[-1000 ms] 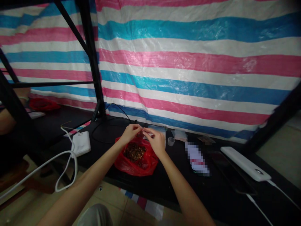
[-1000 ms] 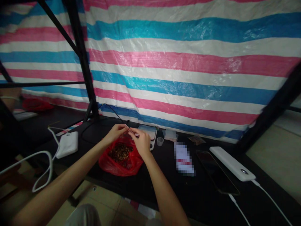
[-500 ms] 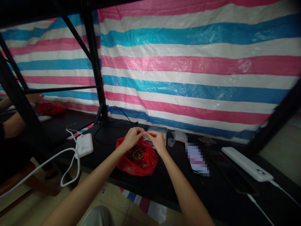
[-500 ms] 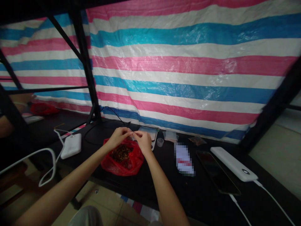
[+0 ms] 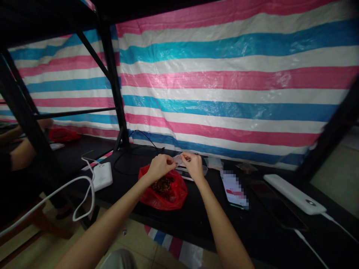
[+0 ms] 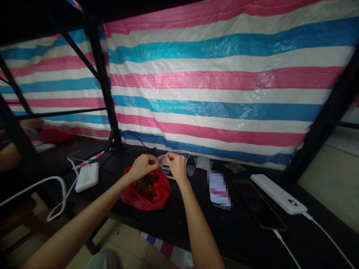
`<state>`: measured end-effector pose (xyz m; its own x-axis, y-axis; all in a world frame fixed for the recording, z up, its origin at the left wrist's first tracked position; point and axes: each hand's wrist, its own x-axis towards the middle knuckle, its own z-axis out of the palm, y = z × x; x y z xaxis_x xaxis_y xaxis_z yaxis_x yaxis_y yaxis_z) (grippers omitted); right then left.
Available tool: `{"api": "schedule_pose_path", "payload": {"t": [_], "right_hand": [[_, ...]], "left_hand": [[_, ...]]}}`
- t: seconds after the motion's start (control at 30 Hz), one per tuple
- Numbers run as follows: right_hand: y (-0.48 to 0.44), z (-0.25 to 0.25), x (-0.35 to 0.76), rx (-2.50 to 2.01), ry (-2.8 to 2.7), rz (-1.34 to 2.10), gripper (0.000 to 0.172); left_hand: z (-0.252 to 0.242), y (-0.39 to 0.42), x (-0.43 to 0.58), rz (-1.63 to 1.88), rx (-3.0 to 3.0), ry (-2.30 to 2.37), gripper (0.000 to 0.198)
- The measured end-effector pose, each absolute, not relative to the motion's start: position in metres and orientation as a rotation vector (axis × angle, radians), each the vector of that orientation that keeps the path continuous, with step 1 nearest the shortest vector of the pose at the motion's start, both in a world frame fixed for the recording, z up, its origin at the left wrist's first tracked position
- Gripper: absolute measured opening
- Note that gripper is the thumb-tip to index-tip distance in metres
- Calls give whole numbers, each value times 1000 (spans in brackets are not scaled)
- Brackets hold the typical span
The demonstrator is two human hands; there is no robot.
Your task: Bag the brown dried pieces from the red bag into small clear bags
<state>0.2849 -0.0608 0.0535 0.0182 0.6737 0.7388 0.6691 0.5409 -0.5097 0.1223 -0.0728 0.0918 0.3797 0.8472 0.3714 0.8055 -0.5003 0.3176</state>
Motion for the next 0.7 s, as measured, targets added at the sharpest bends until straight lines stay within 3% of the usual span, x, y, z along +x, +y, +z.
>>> {"api": "schedule_pose_path", "payload": {"t": [0.2,0.43,0.7], "right_hand": [[-65,53,272,-983,-1682,168,17],[-78,57,260,-958,-1737,232,24],[-73,54,260,-1085,-1584,343,25]], "left_hand": [[91,-66,119,764,2455,1676,33],[80,-44,102,926,2268,1385,11],[83,-37,88,1145,1860,1176,22]]}}
